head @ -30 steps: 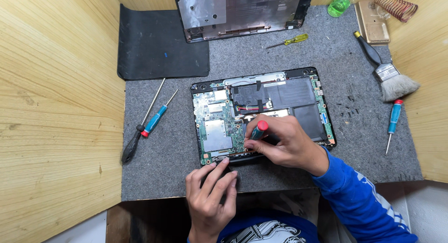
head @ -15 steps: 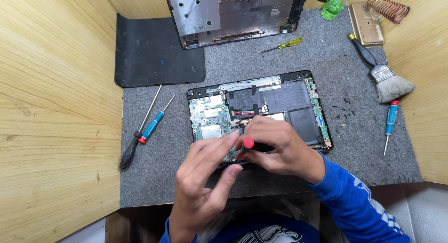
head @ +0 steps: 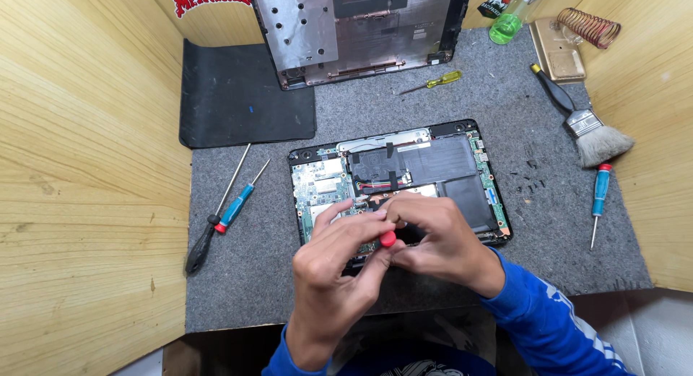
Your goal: The person unscrews and removes a metal cover from the laptop's interior, brushes dust from the exposed components, then repositions the cover and continues unscrewing and adjusting internal parts. The work is performed on a disassembled laptop placed on a gray mat.
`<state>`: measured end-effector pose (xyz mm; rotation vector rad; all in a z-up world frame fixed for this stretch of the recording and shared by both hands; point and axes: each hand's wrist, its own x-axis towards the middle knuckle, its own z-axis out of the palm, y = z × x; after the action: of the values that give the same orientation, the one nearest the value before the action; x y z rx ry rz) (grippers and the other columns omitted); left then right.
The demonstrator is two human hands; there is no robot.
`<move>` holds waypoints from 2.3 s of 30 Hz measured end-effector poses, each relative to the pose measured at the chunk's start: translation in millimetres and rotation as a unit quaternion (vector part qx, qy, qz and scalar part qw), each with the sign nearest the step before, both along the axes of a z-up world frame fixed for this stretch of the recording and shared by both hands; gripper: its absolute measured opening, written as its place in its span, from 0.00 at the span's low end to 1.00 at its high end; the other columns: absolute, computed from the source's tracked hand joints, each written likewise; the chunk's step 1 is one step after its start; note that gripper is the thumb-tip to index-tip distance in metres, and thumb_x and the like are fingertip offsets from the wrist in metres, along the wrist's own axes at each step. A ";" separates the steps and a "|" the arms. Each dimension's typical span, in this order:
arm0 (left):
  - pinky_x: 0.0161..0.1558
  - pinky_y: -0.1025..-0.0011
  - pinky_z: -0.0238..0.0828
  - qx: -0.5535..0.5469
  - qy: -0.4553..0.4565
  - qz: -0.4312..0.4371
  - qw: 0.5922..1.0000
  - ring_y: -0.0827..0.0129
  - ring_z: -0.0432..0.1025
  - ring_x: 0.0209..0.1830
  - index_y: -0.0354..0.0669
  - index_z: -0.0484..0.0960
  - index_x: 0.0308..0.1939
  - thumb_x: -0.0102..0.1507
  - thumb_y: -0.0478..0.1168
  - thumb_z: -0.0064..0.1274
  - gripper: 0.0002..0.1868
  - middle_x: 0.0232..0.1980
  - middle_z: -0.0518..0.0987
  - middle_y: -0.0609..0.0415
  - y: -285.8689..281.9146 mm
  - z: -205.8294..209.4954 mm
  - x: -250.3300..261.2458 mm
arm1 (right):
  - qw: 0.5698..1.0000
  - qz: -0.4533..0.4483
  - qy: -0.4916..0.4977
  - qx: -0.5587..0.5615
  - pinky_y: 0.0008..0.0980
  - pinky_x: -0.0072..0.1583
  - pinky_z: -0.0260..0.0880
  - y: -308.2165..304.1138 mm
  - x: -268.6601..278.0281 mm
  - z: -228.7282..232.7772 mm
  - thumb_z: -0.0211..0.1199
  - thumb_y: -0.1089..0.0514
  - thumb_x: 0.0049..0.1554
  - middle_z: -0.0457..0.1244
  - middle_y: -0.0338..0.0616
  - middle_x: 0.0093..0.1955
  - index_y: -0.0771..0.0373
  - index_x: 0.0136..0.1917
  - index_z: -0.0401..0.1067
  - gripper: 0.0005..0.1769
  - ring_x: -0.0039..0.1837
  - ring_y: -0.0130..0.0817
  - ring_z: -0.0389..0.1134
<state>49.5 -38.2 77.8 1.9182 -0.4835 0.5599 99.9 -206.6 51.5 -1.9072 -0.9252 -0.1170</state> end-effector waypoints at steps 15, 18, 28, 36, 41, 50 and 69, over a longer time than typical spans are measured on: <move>0.69 0.61 0.64 0.042 0.070 0.000 0.997 0.56 0.68 0.64 0.41 0.74 0.63 0.64 0.36 0.56 0.22 0.68 0.73 0.46 5.9 7.7 -5.9 | 0.994 0.099 0.029 -0.029 0.37 0.56 0.71 -3.6 9.0 14.3 0.56 0.65 0.58 0.70 0.47 0.47 0.65 0.46 0.72 0.05 0.50 0.45 0.74; 0.73 0.54 0.59 -0.003 0.085 -0.029 0.996 0.54 0.70 0.69 0.43 0.76 0.60 0.65 0.32 0.52 0.19 0.65 0.76 0.47 4.4 -0.4 -6.1 | 0.993 0.102 0.036 -0.050 0.36 0.53 0.69 -5.5 8.3 6.5 0.58 0.64 0.57 0.69 0.49 0.47 0.66 0.50 0.71 0.08 0.51 0.45 0.73; 0.69 0.50 0.65 -0.087 0.059 0.098 0.990 0.75 0.71 0.29 0.45 0.73 0.27 0.52 0.38 0.69 0.16 0.30 0.77 0.60 -1.5 -7.0 -6.2 | 0.998 0.062 -0.006 0.017 0.37 0.50 0.66 9.7 0.0 -0.8 0.49 0.53 0.63 0.67 0.43 0.38 0.64 0.41 0.71 0.16 0.42 0.38 0.70; 0.68 0.53 0.65 -0.038 0.053 0.030 0.997 0.64 0.77 0.47 0.42 0.81 0.44 0.59 0.30 0.59 0.10 0.44 0.82 0.51 4.0 -17.4 -13.0 | 0.996 0.074 0.035 -0.044 0.40 0.58 0.63 -0.8 0.5 -5.0 0.59 0.53 0.60 0.69 0.44 0.51 0.61 0.53 0.75 0.12 0.55 0.41 0.69; 0.61 0.57 0.69 -0.030 0.039 0.129 0.990 0.70 0.70 0.32 0.44 0.75 0.31 0.55 0.36 0.66 0.11 0.30 0.75 0.60 -3.4 -15.2 -16.6 | 0.995 -0.074 -0.053 0.034 0.35 0.54 0.65 14.8 -19.6 -1.8 0.66 0.55 0.55 0.69 0.40 0.43 0.60 0.44 0.74 0.08 0.46 0.35 0.70; 0.58 0.61 0.74 -0.020 0.052 0.136 0.989 0.65 0.74 0.38 0.40 0.78 0.34 0.55 0.37 0.65 0.10 0.35 0.78 0.53 -2.5 -20.5 -28.8 | 0.947 -0.293 -0.131 0.006 0.39 0.55 0.61 40.9 -56.7 -5.6 0.59 0.60 0.57 0.66 0.42 0.41 0.62 0.43 0.73 0.04 0.44 0.38 0.67; 0.66 0.70 0.70 -0.037 0.127 -0.005 0.991 0.63 0.76 0.61 0.36 0.80 0.53 0.64 0.29 0.50 0.14 0.57 0.81 0.48 -3.4 -7.6 -16.3 | 0.975 -0.217 -0.040 0.025 0.41 0.63 0.58 33.7 -51.3 -9.0 0.57 0.62 0.59 0.65 0.37 0.42 0.61 0.45 0.71 0.03 0.46 0.38 0.67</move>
<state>33.2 -41.7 70.2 1.8829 -0.3043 0.3144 48.6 -172.9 42.6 -2.0428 -0.5374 -0.4753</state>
